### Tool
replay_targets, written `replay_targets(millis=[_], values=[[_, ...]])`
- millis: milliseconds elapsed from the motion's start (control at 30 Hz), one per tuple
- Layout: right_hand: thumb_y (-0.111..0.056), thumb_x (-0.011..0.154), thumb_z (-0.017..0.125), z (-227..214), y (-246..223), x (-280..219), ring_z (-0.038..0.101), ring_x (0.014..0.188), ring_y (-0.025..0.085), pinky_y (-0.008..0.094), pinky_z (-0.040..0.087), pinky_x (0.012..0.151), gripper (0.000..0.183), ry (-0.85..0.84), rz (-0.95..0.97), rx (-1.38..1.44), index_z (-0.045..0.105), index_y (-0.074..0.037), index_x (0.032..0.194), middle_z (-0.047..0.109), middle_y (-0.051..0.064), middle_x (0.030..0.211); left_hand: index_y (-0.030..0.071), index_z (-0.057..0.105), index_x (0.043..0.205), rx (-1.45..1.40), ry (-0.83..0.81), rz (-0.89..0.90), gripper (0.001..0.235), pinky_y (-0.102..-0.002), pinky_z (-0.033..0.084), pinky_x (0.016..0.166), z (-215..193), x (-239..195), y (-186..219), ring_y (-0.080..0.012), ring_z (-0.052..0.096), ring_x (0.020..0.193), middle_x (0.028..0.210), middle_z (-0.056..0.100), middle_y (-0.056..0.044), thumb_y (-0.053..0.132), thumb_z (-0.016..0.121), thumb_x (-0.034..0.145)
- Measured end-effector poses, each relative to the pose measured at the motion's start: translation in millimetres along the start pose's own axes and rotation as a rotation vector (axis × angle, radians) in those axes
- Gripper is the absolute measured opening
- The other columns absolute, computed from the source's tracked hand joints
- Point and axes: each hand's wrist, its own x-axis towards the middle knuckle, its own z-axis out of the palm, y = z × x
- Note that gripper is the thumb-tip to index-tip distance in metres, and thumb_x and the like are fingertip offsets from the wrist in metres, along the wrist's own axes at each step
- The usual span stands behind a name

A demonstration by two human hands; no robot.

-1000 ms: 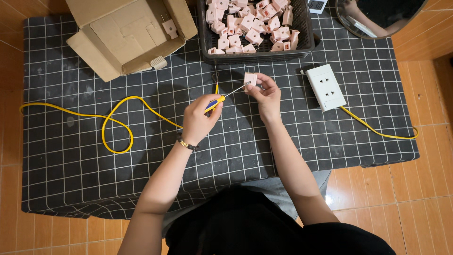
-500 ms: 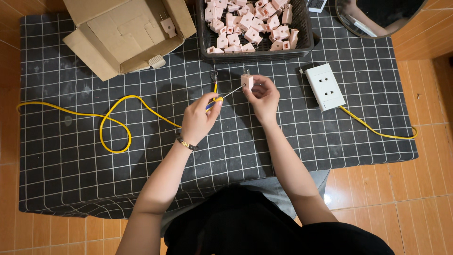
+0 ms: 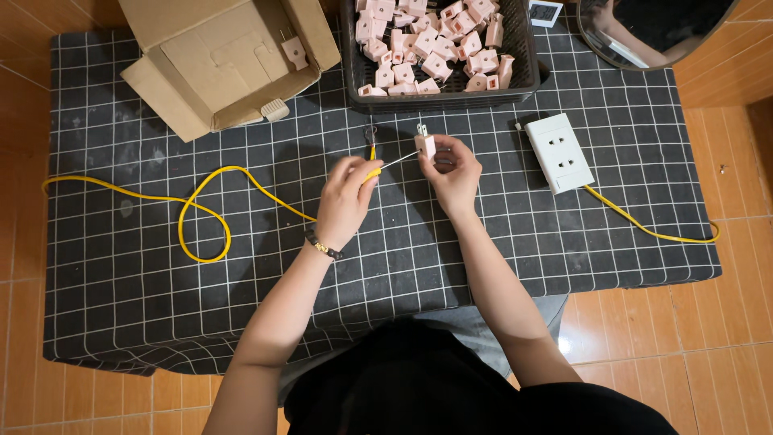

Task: The person assembles a pink electrical plug by inserting a yellow cable and tightening screws with a screwdriver. They test the plug by inserting it into a white power strip and then disassemble it to adjust the internal wiring before reassembling it.

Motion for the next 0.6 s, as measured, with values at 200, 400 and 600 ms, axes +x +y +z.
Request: replay_targets(millis=[200,400,600], values=[[-0.001,0.083,0.088,-2.1,-1.7,0.1,0.077,0.089,0.034,0.039,0.065,0.072,0.040,0.000,-0.009,-0.025,0.072,0.002,0.119,0.071,0.020,0.102,0.009,0.065,0.122,-0.055,-0.047,-0.119,0.020,-0.045,0.059,0.073,3.4,-4.4,-6.4,-0.0348,0.072,0.079,0.079,0.068,-0.009,0.020,0.060,0.106],[0.000,0.083,0.088,0.4,-3.1,-0.7,0.077,0.088,0.035,0.040,0.065,0.072,0.041,-0.019,-0.010,-0.031,0.072,0.002,0.120,0.071,0.020,0.102,0.008,0.062,0.125,-0.045,-0.017,-0.164,0.024,-0.045,0.060,0.069,6.7,-6.5,-12.4,-0.0353,0.073,0.078,0.085,0.073,-0.012,0.025,0.062,0.108],[0.000,0.083,0.088,-3.1,-5.9,0.3,0.077,0.088,0.034,0.040,0.065,0.072,0.040,-0.001,0.003,-0.047,0.072,0.003,0.119,0.071,0.021,0.101,0.011,0.063,0.127,-0.163,-0.068,-0.189,0.022,-0.035,0.061,0.059,-2.5,-0.1,1.7,-0.0261,0.069,0.064,0.083,0.071,-0.008,0.019,0.060,0.106]])
